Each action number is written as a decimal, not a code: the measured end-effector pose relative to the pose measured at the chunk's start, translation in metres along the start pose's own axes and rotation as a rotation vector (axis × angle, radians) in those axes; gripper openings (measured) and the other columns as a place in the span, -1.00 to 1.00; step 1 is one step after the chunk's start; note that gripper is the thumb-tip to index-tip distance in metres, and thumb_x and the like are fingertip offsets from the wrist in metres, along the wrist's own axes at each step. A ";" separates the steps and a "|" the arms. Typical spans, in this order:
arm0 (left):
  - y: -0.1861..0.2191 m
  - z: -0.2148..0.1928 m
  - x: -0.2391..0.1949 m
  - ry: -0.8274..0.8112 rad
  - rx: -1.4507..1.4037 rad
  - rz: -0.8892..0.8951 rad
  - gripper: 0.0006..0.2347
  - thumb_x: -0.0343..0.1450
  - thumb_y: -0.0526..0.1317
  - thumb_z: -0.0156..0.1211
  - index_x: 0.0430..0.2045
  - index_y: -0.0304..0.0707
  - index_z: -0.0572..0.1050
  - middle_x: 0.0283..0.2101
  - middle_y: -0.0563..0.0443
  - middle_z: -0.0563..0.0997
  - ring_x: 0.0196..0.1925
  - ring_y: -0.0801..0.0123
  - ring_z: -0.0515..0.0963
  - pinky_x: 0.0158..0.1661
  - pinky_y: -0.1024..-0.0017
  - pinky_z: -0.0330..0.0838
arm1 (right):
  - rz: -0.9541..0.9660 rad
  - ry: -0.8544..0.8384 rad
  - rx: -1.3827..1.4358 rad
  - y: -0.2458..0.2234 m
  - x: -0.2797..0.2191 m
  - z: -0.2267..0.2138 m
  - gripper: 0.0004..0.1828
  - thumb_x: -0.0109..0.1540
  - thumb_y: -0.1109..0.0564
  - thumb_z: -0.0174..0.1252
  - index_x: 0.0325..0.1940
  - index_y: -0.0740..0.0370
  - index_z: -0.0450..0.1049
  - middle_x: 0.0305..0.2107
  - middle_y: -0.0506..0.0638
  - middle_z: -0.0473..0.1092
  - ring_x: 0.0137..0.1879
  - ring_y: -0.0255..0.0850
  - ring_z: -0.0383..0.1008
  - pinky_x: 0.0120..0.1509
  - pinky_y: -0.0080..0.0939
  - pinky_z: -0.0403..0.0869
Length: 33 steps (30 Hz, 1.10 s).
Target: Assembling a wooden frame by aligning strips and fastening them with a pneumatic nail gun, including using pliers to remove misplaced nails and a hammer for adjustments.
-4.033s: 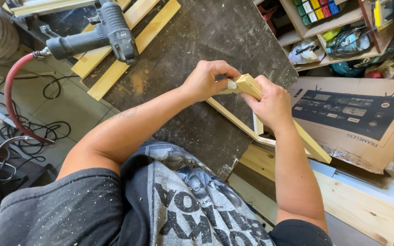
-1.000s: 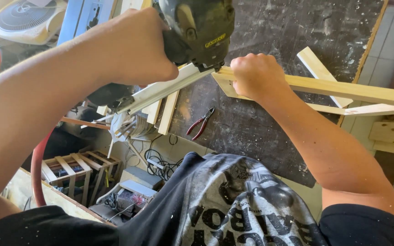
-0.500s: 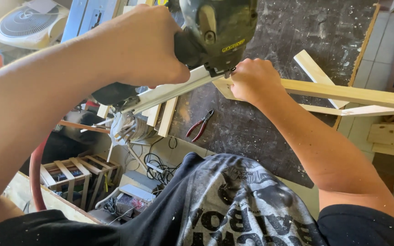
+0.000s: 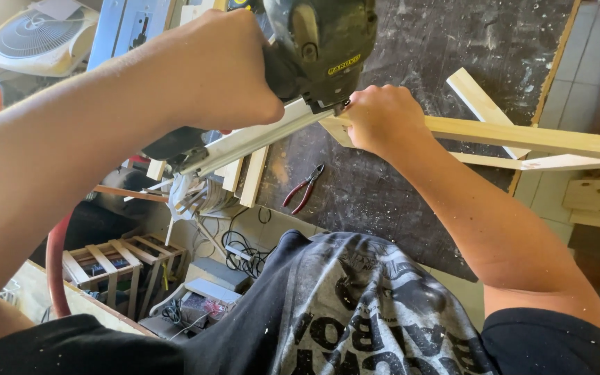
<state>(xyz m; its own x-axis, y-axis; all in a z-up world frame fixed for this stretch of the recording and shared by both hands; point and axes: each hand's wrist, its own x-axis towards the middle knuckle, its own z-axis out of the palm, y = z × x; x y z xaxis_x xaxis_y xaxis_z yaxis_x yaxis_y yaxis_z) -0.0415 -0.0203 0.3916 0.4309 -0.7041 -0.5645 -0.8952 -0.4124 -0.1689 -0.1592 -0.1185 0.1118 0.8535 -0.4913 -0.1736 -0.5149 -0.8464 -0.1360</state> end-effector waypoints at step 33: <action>-0.087 0.073 0.017 0.159 -0.443 0.289 -0.48 0.24 -0.28 0.39 0.15 -0.32 0.47 -0.24 -0.12 0.64 -0.36 0.13 0.63 -0.31 0.22 0.64 | 0.025 0.011 0.181 -0.009 -0.017 -0.024 -0.94 0.21 0.18 0.21 -0.34 0.18 0.57 -0.51 0.12 0.59 -0.27 0.18 0.69 -0.04 0.22 0.63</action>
<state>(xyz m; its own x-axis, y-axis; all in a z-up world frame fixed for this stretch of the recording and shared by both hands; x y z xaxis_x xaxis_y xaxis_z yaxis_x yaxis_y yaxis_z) 0.0353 0.0459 0.3375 0.2173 -0.8890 -0.4031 -0.8610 -0.3691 0.3500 -0.1678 -0.1077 0.1394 0.8408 -0.5146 -0.1683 -0.5408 -0.7839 -0.3050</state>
